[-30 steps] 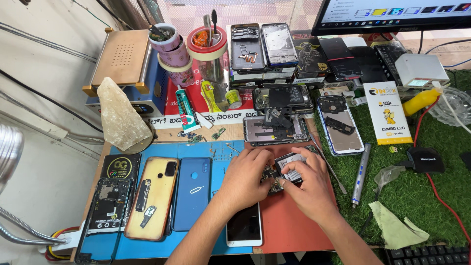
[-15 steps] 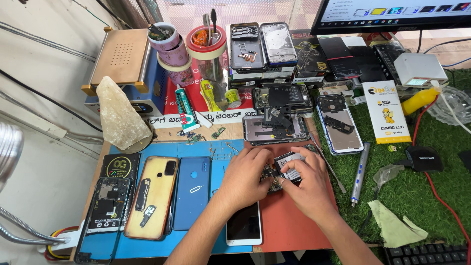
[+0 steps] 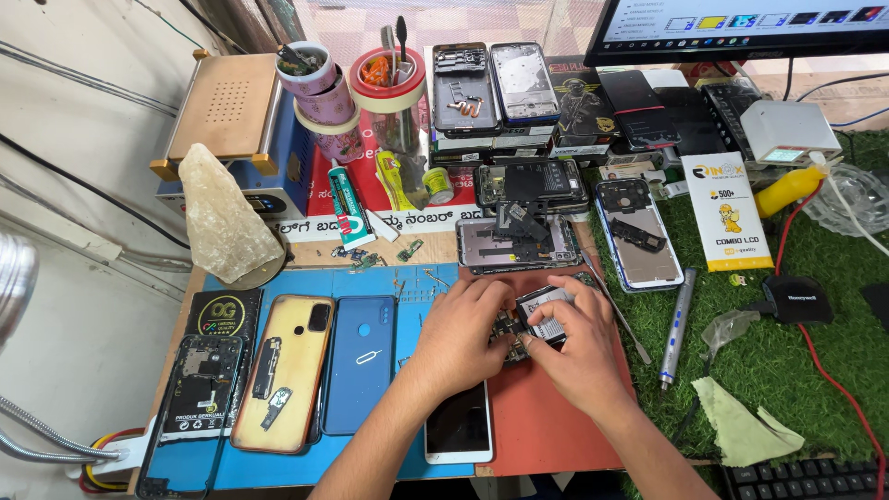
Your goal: The person holds up a replacement display panel and powers it on to test it, then opens a smartphone, removes the battery and internal components from the old screen assembly, and presses the new display and frame together by hand.
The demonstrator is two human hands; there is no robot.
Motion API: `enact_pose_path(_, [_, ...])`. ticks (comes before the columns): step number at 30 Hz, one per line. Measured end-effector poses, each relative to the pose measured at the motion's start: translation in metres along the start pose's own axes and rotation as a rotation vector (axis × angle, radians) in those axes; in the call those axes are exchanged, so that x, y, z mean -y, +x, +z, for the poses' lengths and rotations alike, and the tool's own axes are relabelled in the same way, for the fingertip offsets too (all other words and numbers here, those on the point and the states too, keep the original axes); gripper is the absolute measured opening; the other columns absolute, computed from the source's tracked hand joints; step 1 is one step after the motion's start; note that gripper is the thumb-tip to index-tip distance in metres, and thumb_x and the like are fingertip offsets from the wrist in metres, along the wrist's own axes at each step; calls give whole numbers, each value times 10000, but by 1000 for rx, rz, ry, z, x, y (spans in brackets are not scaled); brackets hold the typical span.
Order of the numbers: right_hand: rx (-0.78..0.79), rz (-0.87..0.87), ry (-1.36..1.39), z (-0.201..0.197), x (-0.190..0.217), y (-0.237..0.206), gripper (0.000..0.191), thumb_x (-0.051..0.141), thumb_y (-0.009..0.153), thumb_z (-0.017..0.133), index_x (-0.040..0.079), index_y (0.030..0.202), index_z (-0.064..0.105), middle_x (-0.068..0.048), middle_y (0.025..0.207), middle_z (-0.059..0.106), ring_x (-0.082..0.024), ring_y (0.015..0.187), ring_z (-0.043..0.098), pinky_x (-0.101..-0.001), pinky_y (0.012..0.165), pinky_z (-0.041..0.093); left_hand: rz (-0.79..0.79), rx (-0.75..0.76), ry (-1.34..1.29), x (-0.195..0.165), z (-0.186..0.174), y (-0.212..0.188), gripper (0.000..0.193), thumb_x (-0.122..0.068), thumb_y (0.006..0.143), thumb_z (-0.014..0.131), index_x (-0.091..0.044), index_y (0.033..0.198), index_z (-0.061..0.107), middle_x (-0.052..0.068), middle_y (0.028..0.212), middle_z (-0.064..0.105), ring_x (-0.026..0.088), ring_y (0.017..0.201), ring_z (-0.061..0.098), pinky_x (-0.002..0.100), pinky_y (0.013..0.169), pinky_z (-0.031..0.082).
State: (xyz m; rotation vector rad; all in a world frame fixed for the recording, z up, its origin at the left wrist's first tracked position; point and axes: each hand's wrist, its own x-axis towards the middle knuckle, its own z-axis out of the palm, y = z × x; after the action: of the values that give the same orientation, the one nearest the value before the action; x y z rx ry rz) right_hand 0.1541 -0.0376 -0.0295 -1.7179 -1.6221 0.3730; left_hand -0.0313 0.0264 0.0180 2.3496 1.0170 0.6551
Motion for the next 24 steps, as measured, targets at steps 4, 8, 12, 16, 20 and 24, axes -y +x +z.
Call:
enact_pose_path(4, [-3, 21, -13, 2, -1, 0, 256, 136, 655, 854, 157, 869, 713, -91, 1449, 488, -364, 1386, 349, -512, 1144, 252, 2, 1, 7, 0, 0, 0, 429, -113, 680, 791, -117, 1052, 576, 68, 1068, 665, 336, 1066, 600, 478, 854, 479])
enact_pose_path(8, [-10, 43, -8, 5, -1, 0, 256, 140, 657, 857, 167, 868, 714, -80, 1461, 476, -364, 1393, 340, -527, 1151, 223, -1, -6, -14, -1, 0, 0, 435, -103, 678, 785, -115, 1061, 576, 62, 1065, 667, 330, 1064, 604, 477, 843, 477])
enact_pose_path(12, [-58, 31, 11, 9, 1, -2, 249, 117, 660, 848, 159, 861, 707, -91, 1470, 469, -370, 1398, 338, -531, 1152, 212, 3, -13, -11, -2, 0, 0, 451, -102, 667, 788, -115, 1065, 576, 63, 1062, 667, 331, 1061, 602, 480, 846, 475])
enact_pose_path(16, [-95, 57, 20, 12, 3, -4, 259, 97, 634, 841, 152, 845, 700, -90, 1455, 483, -354, 1367, 374, -511, 1140, 246, 13, -25, -13, -1, 0, 0, 436, -102, 680, 785, -119, 1064, 579, 61, 1066, 670, 331, 1066, 602, 474, 858, 482])
enact_pose_path(20, [-145, 47, 36, 15, 8, -9, 250, 59, 647, 813, 138, 851, 691, -115, 1458, 480, -365, 1371, 380, -498, 1142, 261, 1, -19, -33, -1, 0, 0, 446, -105, 668, 786, -112, 1062, 578, 61, 1069, 668, 333, 1068, 601, 480, 843, 475])
enact_pose_path(24, [-159, 49, 31, 16, 10, -10, 251, 53, 646, 810, 136, 853, 692, -116, 1451, 485, -368, 1367, 383, -495, 1135, 266, 14, -25, -24, 0, 0, 0, 436, -101, 679, 781, -115, 1069, 585, 60, 1072, 671, 335, 1069, 601, 480, 846, 476])
